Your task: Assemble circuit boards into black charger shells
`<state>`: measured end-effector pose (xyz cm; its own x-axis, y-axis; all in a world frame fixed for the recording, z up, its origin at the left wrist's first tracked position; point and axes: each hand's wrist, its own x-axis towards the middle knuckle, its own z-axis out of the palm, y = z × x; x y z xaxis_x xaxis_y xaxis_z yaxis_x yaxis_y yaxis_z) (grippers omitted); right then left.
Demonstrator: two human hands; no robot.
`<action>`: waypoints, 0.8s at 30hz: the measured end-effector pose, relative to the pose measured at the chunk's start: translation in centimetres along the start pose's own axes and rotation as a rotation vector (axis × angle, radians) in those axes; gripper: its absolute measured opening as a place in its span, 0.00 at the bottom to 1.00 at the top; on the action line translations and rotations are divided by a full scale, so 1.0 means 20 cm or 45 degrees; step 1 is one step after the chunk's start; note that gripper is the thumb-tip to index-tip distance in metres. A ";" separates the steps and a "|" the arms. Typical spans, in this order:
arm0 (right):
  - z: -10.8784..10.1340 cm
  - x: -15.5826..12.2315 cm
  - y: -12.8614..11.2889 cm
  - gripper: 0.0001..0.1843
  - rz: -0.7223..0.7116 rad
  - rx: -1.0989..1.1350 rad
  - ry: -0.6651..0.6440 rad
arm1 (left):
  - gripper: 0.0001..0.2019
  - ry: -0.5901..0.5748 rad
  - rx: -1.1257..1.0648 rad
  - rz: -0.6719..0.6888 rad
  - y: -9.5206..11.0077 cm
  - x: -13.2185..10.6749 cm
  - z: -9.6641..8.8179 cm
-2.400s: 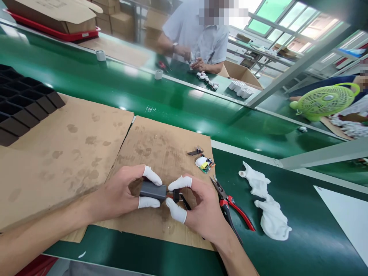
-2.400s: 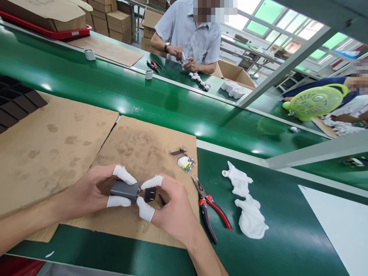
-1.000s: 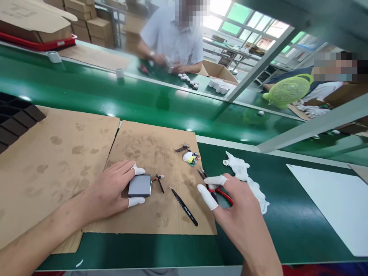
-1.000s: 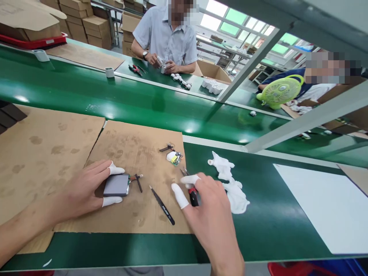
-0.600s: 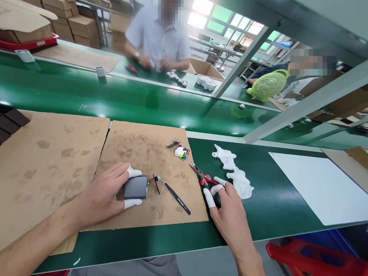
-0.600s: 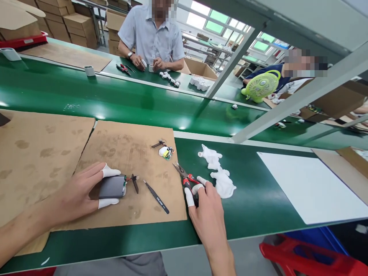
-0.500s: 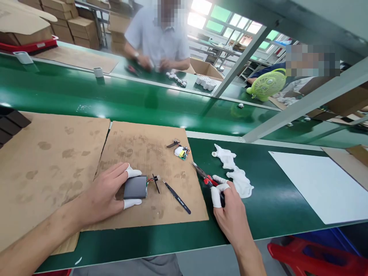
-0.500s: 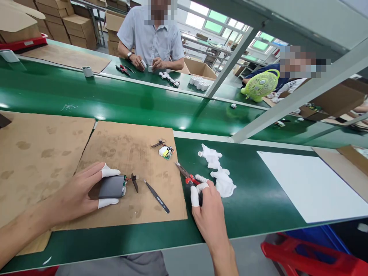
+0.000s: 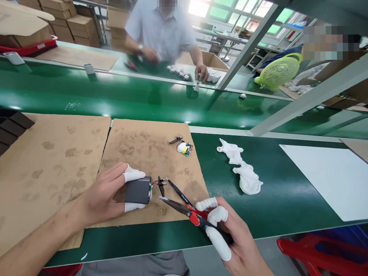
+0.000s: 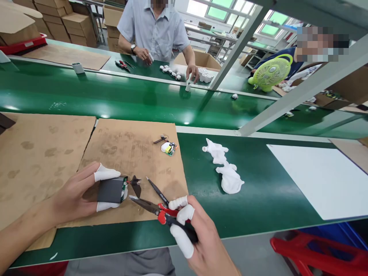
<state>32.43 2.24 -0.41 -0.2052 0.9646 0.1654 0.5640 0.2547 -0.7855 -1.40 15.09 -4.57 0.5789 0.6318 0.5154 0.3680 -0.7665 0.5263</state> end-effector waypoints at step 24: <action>0.12 0.13 -0.06 0.15 0.295 0.013 -0.170 | 0.14 0.008 0.294 0.278 -0.06 -0.03 0.03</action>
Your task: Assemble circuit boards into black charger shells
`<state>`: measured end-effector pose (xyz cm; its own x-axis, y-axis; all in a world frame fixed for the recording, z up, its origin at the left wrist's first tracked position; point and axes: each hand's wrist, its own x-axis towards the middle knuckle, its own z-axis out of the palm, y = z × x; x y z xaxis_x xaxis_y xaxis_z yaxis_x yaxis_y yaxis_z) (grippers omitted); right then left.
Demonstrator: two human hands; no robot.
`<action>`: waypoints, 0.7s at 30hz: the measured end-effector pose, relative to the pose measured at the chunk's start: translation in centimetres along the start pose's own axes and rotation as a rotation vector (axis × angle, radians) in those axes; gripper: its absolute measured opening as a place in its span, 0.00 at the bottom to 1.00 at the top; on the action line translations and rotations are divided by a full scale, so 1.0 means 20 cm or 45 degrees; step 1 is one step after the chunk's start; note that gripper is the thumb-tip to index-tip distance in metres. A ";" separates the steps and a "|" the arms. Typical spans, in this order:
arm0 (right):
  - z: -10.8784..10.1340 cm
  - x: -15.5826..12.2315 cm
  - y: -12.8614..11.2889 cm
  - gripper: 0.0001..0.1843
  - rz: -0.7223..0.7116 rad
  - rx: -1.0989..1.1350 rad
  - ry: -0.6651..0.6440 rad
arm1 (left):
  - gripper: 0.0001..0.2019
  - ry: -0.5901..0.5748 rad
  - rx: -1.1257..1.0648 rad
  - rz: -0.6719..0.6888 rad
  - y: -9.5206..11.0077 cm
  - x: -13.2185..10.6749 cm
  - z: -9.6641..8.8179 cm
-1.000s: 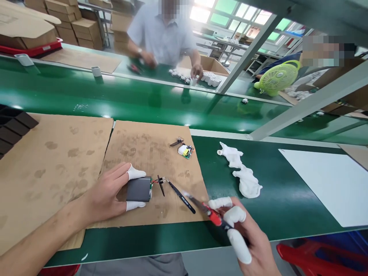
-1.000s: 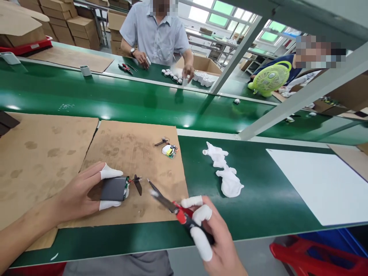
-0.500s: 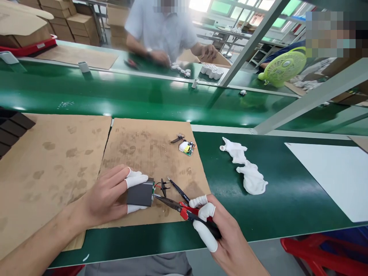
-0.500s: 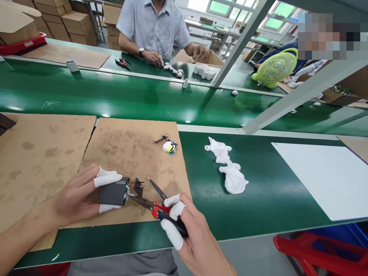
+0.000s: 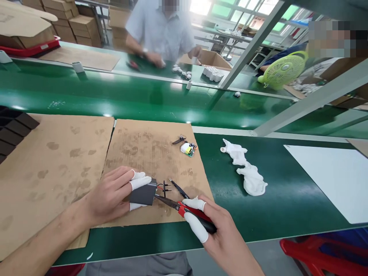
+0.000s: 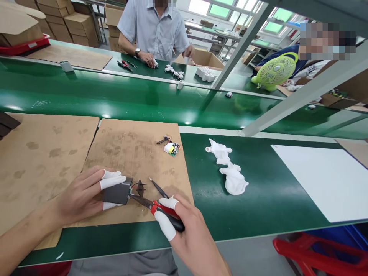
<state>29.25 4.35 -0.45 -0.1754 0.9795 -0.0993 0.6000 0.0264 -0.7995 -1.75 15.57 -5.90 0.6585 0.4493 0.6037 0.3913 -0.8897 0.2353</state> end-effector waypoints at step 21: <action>-0.12 0.02 -0.01 0.22 -0.078 -0.239 0.403 | 0.20 0.176 -0.162 -0.403 -0.18 0.01 -0.31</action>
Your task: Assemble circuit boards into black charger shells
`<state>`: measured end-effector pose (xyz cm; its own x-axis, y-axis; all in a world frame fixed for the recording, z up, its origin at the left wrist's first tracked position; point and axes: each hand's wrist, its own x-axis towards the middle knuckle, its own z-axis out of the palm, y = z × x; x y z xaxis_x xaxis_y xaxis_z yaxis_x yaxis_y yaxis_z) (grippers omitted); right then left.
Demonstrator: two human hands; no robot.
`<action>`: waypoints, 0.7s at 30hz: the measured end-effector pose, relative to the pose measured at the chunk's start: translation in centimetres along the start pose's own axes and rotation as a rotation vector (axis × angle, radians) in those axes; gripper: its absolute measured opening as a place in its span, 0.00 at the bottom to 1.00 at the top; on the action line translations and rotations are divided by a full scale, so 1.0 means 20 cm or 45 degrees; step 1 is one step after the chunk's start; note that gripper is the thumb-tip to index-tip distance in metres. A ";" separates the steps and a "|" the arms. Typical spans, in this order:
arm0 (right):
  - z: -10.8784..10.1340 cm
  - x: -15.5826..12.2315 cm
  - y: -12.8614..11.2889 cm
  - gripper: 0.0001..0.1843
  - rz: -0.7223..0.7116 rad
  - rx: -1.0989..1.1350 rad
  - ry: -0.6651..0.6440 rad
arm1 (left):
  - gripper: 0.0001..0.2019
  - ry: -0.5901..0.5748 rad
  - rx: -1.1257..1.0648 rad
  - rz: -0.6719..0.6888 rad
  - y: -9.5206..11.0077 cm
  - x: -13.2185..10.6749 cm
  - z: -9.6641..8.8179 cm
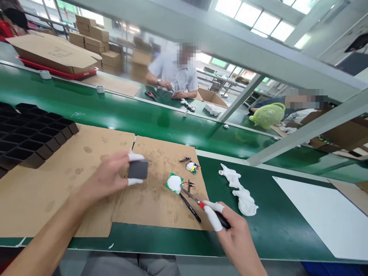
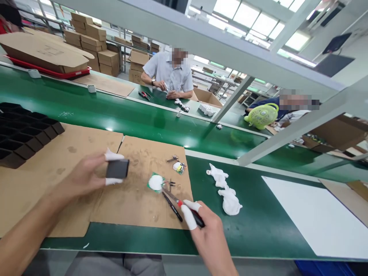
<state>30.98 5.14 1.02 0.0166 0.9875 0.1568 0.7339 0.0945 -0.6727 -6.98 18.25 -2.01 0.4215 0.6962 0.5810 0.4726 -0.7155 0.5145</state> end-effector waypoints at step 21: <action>0.14 0.29 -0.18 0.28 0.103 -0.514 -0.329 | 0.25 -0.005 -0.282 -0.333 -0.13 0.20 0.11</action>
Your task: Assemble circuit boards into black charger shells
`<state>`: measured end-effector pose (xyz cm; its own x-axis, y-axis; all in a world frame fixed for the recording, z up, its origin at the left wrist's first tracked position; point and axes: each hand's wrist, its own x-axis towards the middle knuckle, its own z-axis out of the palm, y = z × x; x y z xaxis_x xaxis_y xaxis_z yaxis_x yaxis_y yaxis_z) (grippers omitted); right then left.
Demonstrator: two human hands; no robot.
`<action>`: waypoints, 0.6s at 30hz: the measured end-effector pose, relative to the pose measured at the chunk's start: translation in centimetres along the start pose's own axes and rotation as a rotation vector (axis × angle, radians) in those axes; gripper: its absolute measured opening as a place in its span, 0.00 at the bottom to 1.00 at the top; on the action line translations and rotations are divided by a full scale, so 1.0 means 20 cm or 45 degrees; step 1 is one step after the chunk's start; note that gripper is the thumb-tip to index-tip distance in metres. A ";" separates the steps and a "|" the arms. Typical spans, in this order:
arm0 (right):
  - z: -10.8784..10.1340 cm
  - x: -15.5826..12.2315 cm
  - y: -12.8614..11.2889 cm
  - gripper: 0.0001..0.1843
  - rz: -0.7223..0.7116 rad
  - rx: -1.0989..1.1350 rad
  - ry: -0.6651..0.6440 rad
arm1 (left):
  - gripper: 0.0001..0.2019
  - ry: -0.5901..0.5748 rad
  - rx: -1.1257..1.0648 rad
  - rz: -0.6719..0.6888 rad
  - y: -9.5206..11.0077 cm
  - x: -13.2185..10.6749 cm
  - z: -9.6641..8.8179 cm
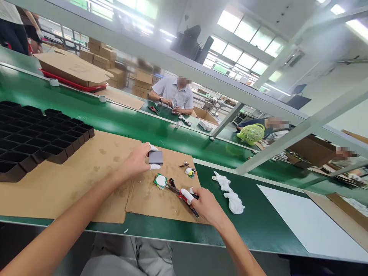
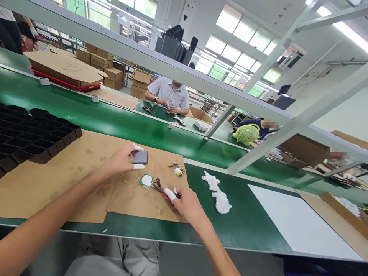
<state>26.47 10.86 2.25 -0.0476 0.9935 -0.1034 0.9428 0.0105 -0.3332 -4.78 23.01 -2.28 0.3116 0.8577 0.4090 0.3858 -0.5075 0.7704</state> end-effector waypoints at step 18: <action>-0.01 -0.31 0.59 0.28 0.123 -0.263 0.625 | 0.22 0.031 -0.053 -0.164 -0.18 -0.06 0.12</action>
<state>37.98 4.76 -0.96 0.1557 0.9267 0.3420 0.9828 -0.1107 -0.1475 -4.53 23.62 -6.79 0.2403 0.9177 0.3164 0.3846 -0.3893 0.8370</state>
